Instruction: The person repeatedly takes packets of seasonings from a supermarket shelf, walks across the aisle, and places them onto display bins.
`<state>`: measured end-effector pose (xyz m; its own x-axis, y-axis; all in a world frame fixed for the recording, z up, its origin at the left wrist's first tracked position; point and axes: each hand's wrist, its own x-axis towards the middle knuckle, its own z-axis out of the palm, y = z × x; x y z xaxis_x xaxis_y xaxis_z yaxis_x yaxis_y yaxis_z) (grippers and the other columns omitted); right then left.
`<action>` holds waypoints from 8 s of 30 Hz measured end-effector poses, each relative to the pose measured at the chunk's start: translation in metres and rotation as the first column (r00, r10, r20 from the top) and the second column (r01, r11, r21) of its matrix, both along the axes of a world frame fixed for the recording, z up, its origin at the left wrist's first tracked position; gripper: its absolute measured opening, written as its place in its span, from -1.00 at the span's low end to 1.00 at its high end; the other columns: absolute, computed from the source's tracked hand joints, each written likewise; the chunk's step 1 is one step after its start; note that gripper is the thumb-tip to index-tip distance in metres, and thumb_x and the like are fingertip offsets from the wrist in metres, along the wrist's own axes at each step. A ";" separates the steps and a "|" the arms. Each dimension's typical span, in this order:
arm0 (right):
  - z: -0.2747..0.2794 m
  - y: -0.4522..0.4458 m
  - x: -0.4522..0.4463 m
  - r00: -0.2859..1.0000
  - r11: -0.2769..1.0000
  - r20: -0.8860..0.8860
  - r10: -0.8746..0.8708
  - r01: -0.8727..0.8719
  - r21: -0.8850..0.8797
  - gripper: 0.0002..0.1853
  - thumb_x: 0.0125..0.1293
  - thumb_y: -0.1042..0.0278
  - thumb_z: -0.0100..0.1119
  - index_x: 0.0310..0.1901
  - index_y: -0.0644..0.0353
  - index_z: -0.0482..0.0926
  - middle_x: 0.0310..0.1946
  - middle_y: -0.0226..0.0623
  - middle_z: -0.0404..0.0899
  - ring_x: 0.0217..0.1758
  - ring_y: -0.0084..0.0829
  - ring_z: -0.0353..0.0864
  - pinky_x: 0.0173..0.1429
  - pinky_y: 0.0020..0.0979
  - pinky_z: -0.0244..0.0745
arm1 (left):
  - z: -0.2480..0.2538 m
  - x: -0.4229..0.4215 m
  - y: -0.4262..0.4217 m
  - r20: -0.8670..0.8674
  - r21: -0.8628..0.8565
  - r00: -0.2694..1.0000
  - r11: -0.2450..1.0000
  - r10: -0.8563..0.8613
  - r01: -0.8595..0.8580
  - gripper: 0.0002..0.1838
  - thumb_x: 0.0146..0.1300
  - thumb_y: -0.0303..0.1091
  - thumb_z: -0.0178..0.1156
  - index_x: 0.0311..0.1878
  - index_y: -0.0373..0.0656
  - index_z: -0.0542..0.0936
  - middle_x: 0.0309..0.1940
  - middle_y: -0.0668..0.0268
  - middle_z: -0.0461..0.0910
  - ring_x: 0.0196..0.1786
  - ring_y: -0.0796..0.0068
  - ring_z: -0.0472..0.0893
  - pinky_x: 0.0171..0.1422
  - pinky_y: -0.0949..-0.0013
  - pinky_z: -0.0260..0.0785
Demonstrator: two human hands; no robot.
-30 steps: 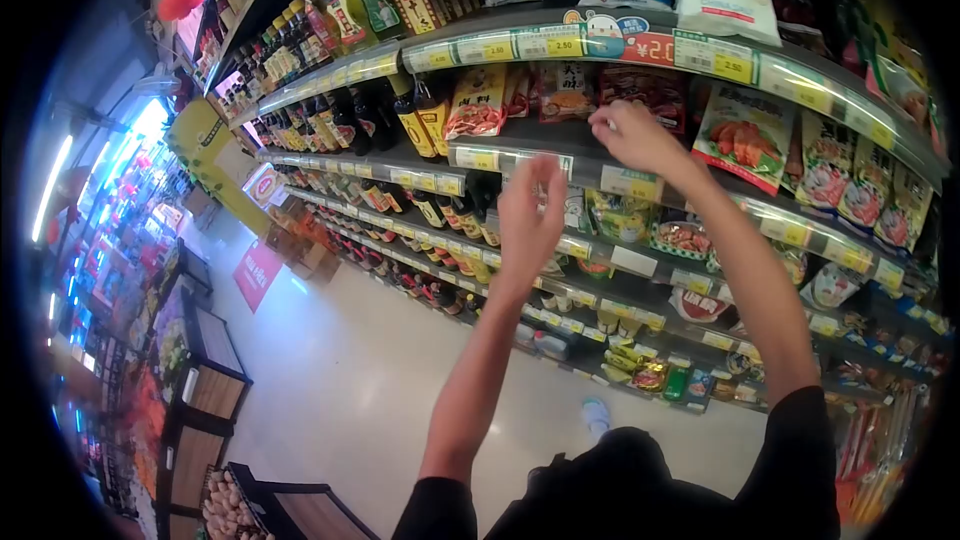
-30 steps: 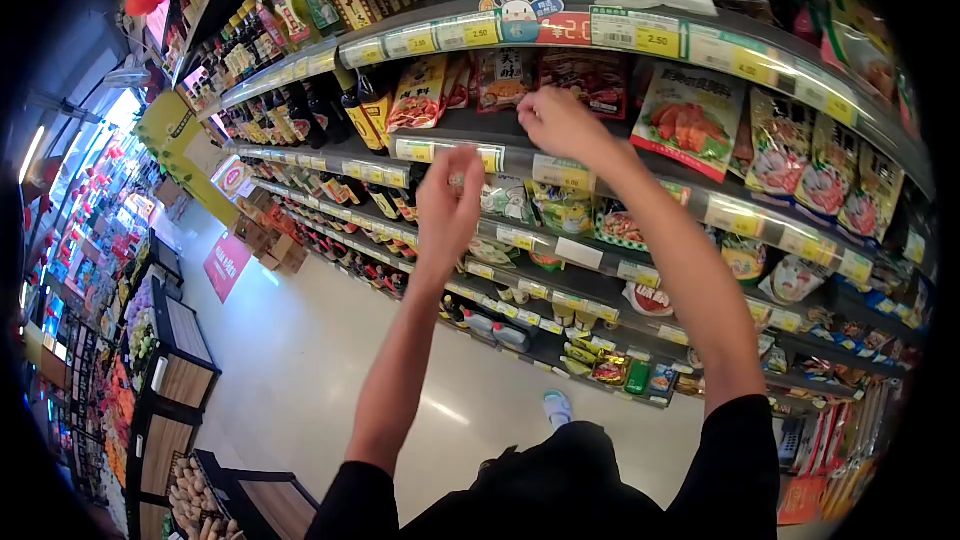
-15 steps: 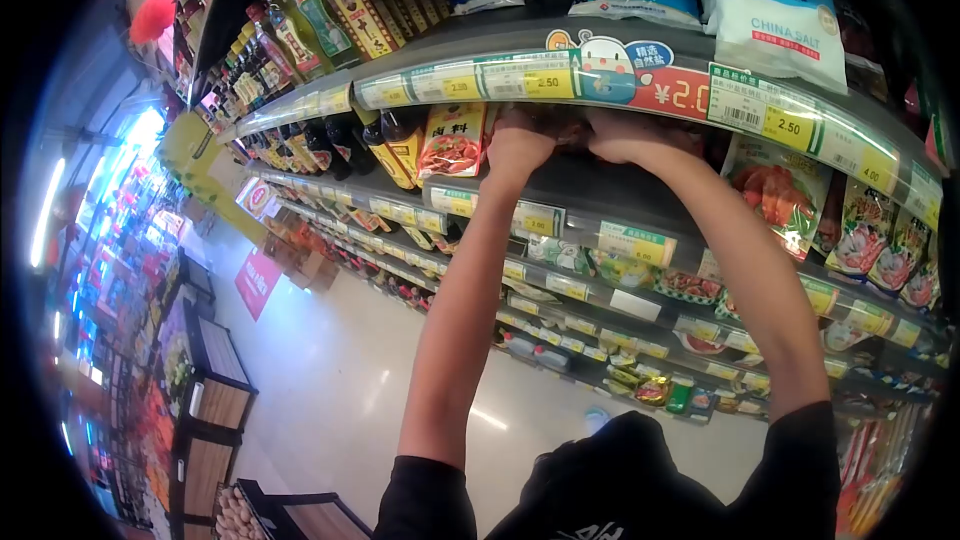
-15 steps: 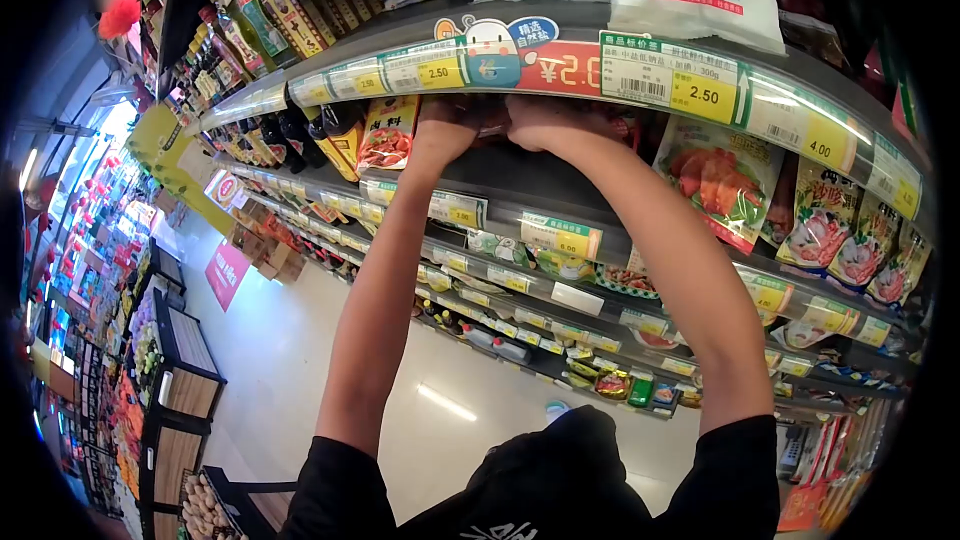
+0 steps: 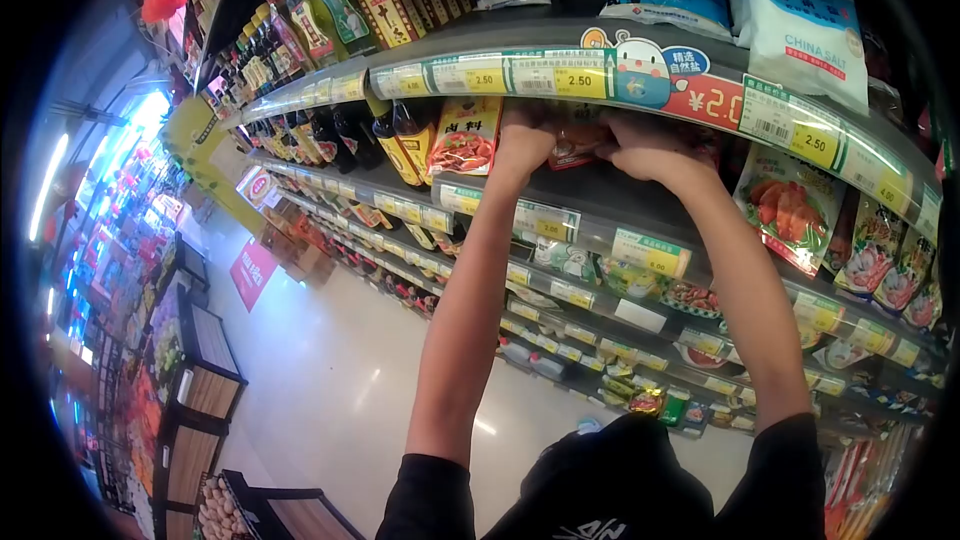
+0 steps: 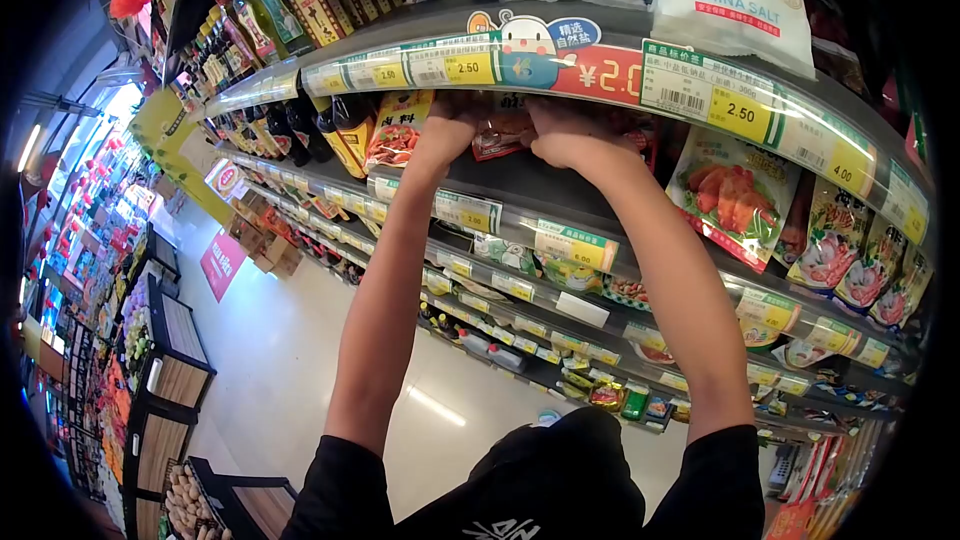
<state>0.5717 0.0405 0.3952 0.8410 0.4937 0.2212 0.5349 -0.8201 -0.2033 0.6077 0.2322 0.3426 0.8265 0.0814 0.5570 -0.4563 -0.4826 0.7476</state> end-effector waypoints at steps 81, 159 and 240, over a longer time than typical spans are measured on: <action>-0.319 -0.036 -0.662 -0.598 0.109 -0.784 -0.165 -0.801 0.588 -0.58 0.17 0.42 0.22 0.05 0.32 0.38 -0.12 -0.26 0.53 -0.07 -0.55 0.49 -0.04 -0.50 0.45 | -0.288 -0.770 -0.415 -0.668 -0.700 -0.035 -0.644 0.743 -0.309 -0.64 0.27 -0.32 0.12 0.09 -0.25 0.42 -0.16 0.36 0.53 -0.16 0.64 0.48 -0.05 0.52 0.36; -0.355 -0.559 -1.455 -0.446 -0.488 -0.745 -0.495 -0.567 0.664 -0.69 0.23 0.38 0.14 -0.02 0.32 0.47 -0.23 -0.39 0.56 -0.23 -0.61 0.50 -0.11 -0.53 0.45 | -0.300 -1.416 -0.922 -0.691 -0.683 -0.564 -0.664 0.452 0.304 -0.62 0.28 -0.30 0.13 0.08 -0.31 0.42 -0.09 0.32 0.54 -0.09 0.63 0.49 0.03 0.52 0.34; 0.017 -0.817 -1.566 -0.437 -0.672 0.719 0.540 0.290 0.681 -0.95 0.16 0.48 0.10 -0.44 0.19 0.47 -0.54 -0.34 0.46 -0.44 -0.40 0.47 -0.45 -0.41 0.34 | -0.330 -1.992 -1.177 -0.622 -0.248 -0.455 -0.712 0.637 -0.657 -0.71 0.21 -0.37 0.15 -0.04 -0.23 0.38 -0.42 0.35 0.48 -0.45 0.62 0.52 -0.60 0.59 0.39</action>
